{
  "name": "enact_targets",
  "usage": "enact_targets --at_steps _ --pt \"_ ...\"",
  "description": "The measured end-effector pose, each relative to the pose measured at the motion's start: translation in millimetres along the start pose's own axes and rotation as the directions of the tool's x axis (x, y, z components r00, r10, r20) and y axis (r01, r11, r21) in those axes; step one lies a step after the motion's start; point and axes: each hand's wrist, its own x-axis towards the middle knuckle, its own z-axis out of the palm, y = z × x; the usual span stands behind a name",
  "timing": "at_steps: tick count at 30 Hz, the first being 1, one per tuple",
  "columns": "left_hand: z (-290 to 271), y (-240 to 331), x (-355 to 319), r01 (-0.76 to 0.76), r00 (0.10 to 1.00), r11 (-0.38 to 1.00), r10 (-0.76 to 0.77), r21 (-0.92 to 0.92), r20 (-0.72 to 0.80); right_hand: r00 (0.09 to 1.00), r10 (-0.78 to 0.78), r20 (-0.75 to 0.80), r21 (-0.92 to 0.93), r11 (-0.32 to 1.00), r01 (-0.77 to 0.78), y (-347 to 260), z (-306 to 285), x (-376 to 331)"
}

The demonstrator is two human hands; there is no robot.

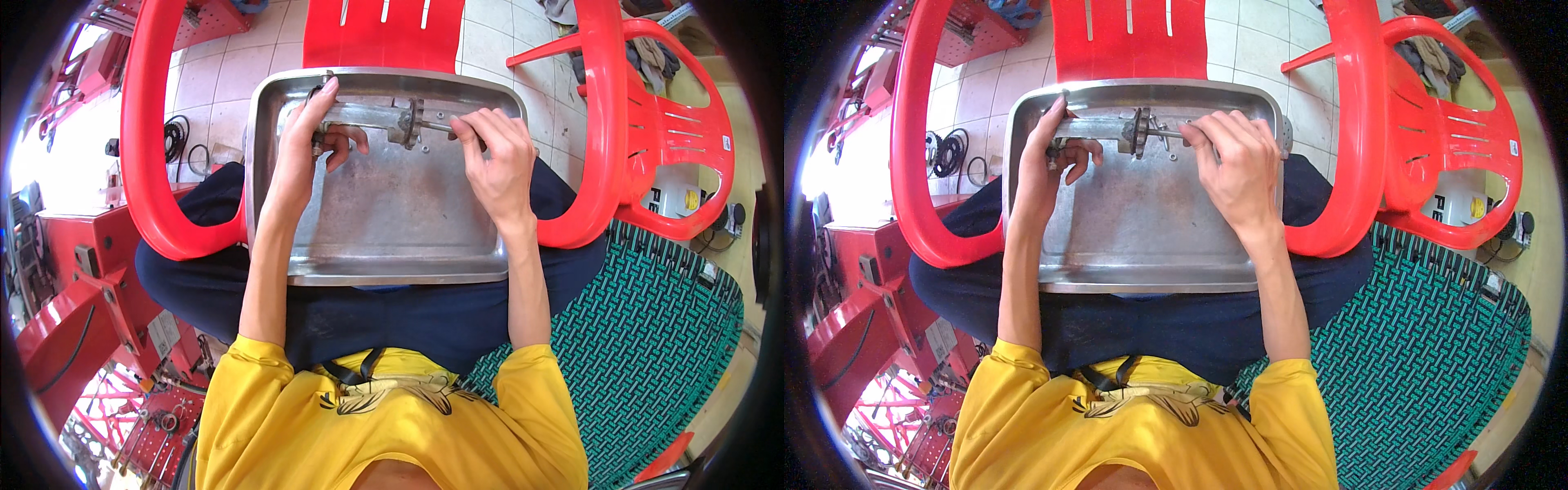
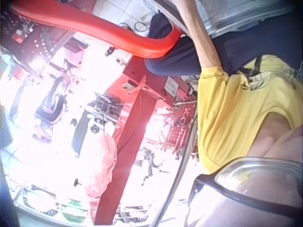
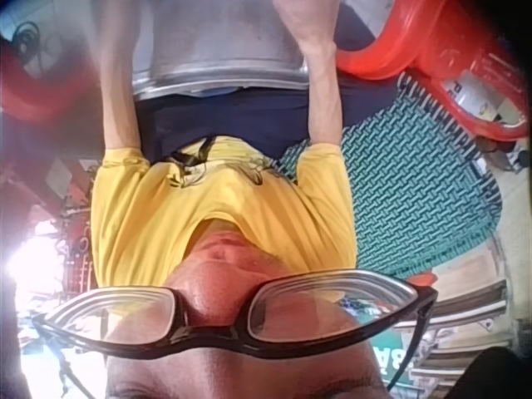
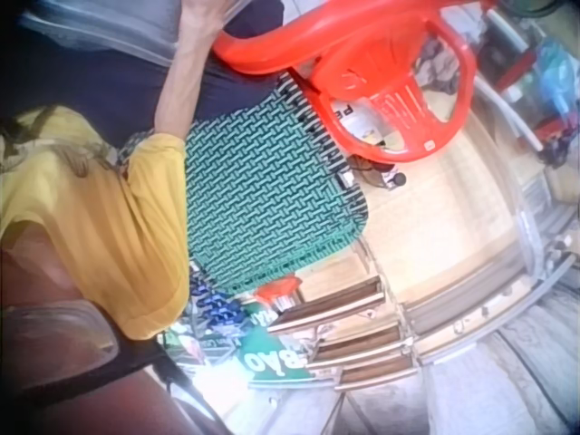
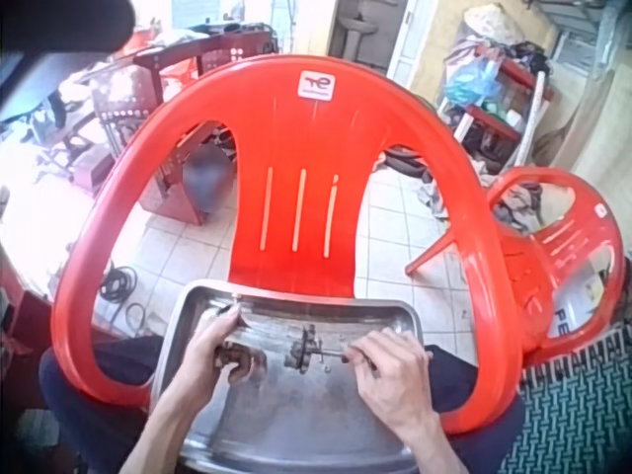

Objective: The person disassembles a mechanical component on a metal tray by using a thin tool to push a pin through a cylinder and then pulling the internal components apart by hand.

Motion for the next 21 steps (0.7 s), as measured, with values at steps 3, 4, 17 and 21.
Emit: enact_targets --at_steps 3,4,17,21 --pt "1.9 0.9 -0.5 0.005 1.0 1.0 -0.005 -0.025 -0.014 1.0 -0.007 -0.003 0.016 1.0 0.007 -1.5 0.9 1.1" --pt "3.1 2.3 -1.0 0.006 1.0 0.999 -0.007 -0.032 -0.022 1.0 0.005 -0.003 0.05 0.999 -0.005 -4.4 -0.5 1.6" --pt "1.9 -0.4 -2.1 0.002 1.0 1.0 -0.003 -0.024 -0.024 1.0 0.013 0.028 -0.058 0.998 -0.011 -3.9 -1.8 0.3" --pt "0.0 -5.5 -1.9 -0.004 1.0 1.0 0.004 0.01 -0.019 0.998 0.049 0.041 -0.008 0.999 -0.049 -3.6 0.0 -1.1"
